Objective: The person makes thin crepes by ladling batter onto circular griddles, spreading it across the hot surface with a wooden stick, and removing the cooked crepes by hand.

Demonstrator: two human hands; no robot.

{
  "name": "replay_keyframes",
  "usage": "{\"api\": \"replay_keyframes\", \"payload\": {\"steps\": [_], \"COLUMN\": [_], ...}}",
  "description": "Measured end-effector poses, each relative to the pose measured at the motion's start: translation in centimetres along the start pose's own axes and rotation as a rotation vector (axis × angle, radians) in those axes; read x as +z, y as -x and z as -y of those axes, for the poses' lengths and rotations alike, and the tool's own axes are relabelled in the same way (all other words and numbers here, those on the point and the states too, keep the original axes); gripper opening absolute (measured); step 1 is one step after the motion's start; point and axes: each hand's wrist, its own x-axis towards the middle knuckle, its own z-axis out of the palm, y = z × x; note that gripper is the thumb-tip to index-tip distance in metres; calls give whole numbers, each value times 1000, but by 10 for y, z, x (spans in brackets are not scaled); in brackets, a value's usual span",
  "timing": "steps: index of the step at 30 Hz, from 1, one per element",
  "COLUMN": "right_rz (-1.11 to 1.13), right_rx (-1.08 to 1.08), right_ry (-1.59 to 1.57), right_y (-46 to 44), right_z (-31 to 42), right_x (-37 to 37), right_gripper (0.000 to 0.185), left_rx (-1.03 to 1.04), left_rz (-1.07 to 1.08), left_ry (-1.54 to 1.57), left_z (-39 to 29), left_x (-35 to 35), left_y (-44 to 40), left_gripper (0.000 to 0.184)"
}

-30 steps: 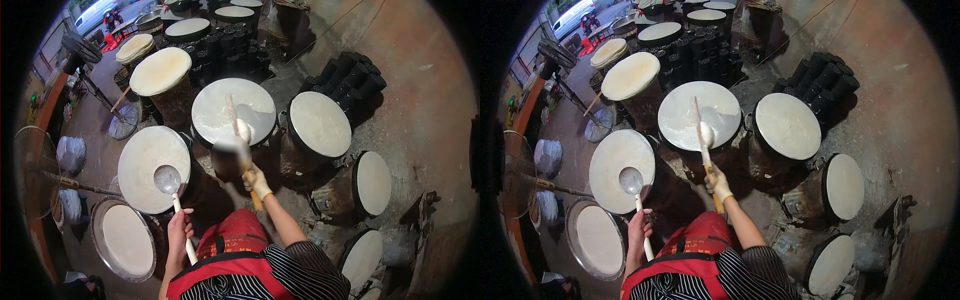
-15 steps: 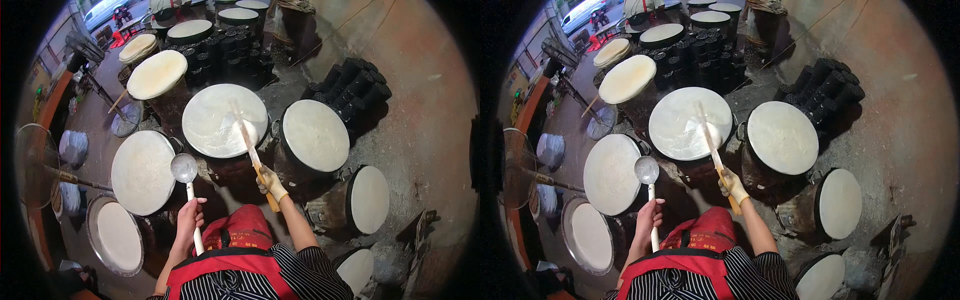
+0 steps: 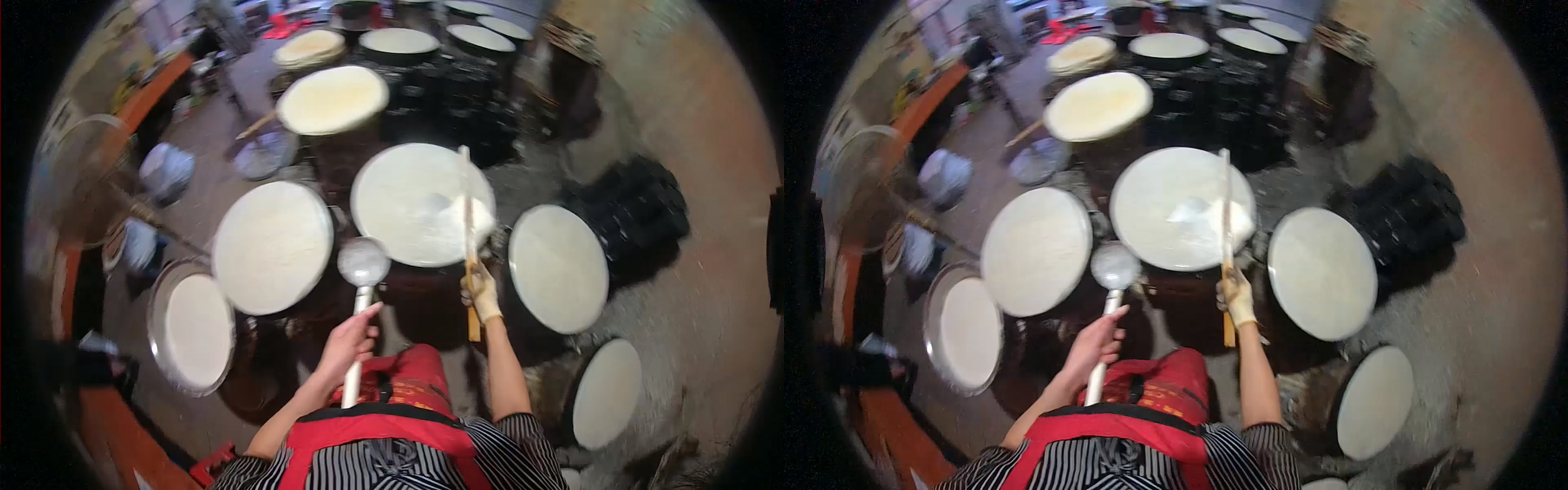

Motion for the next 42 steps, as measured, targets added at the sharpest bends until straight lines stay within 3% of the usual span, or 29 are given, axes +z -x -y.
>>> {"api": "replay_keyframes", "payload": {"steps": [3,5,6,7,8,9,11,12,13,15,17,18,19,22,24,25,26,28,30,32,35,37,40,42], "right_rz": [-7,-147,-226,-319,-337,-214,-241,-170,-249,-140,-356,-345,-356,-195,-173,-181,-233,-431,-278,-183,-122,-150,-375,-165], "right_rx": [-65,-293,-390,-442,-223,-122,-152,-67,-326,-259,-434,-345,-262,-261,-390,-310,-442,-428,-467,-448,-208,-820,-854,-513], "right_ry": [183,344,361,237,-58,-241,-147,-104,374,311,234,-1,-243,-399,35,131,152,152,87,440,492,539,288,-393], "right_y": [25,17,16,24,23,16,-13,8,34,50,33,22,10,3,-11,36,0,-27,-39,29,94,63,37,15], "right_z": [-13,-36,-44,-45,-42,-53,-88,-79,-70,-45,-58,-69,-80,-115,-113,-68,-77,-61,-66,-59,-52,-90,-135,-149], "right_x": [43,28,24,27,36,42,75,107,140,141,101,79,57,80,79,109,78,41,15,44,59,21,-3,10], "right_gripper": [33,36,37,35,36,27,38,34,34,39,31,27,35,27,23,23,21,17,26,39,39,40,42,40], "left_rx": [72,171,189,198,168,137,89,73,57,102,122,118,109,6,-52,-71,-86,-107,-110,-105,-7,50,94,112], "left_rz": [-1,-14,-91,-164,-137,-111,-93,-96,-94,-71,-106,-104,-106,-53,-37,-26,-16,-6,6,21,-22,10,-1,-101], "left_ry": [-2,45,55,60,29,-2,-18,1,20,54,55,46,33,56,46,54,59,58,38,1,-233,-360,-359,-419], "left_z": [-10,-19,-22,-23,-24,-23,-25,-28,-30,-22,-19,-19,-19,-25,-26,-26,-26,-26,-23,-22,-27,-42,-37,-29], "left_x": [-7,-14,-15,-18,-27,-39,-49,-52,-52,-66,-71,-72,-75,-72,-71,-70,-70,-67,-67,-70,-68,-57,-49,-24], "left_y": [7,14,15,16,15,9,8,8,7,1,-3,-5,-4,-1,-3,-3,-3,-7,-17,-35,-85,-121,-193,-214], "left_gripper": [51,60,56,54,48,43,35,31,29,24,21,20,20,19,20,20,19,17,17,17,18,18,14,18]}}
